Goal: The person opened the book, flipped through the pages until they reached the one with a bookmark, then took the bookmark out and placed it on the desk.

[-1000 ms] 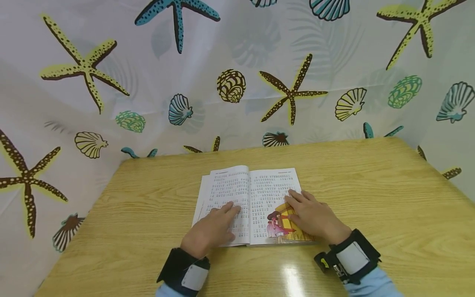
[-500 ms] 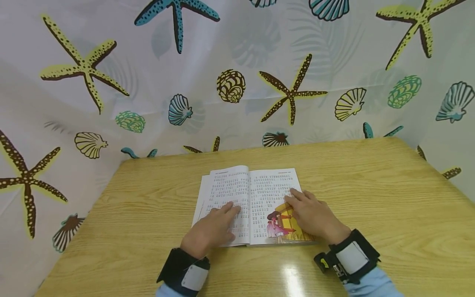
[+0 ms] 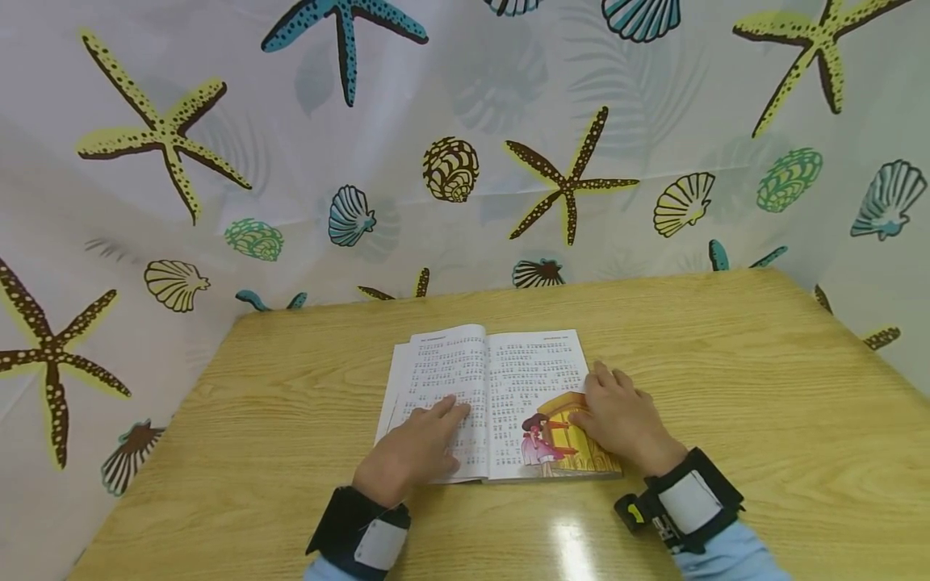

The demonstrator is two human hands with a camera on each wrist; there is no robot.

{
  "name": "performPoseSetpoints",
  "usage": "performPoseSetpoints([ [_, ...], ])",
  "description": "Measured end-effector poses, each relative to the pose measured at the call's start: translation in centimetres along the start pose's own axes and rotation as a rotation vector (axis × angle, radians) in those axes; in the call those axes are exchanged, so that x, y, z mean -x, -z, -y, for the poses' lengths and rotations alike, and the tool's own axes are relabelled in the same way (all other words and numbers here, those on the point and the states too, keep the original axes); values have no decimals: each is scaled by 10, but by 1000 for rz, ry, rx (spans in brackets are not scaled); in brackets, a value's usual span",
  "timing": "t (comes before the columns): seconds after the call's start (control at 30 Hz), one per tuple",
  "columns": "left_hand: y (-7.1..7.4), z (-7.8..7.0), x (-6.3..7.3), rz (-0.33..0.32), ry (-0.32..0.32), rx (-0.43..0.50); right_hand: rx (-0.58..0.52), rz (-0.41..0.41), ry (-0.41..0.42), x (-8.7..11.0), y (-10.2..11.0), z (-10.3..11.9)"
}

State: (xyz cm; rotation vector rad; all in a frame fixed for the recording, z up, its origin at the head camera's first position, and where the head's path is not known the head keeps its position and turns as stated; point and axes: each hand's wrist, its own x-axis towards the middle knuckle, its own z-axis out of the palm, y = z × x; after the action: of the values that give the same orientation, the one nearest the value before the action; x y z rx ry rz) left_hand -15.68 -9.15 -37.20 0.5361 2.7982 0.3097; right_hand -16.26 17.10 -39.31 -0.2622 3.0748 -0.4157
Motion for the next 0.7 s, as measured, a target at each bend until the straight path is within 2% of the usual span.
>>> performPoseSetpoints([
  [0.33,3,1,2,9,4,24,43,-70,13,4,0,4],
  [0.43,4,0,2,13,9,19,81,-195,60,3,0,6],
  [0.57,3,1,1,16,13,16,-16,-382,97,-1,1,7],
  [0.63,2,1,0,19,13,27,-87,-419,98,-3,2,8],
  [0.7,1,3,-1,21,9,28,-127,-417,94,-3,3,8],
])
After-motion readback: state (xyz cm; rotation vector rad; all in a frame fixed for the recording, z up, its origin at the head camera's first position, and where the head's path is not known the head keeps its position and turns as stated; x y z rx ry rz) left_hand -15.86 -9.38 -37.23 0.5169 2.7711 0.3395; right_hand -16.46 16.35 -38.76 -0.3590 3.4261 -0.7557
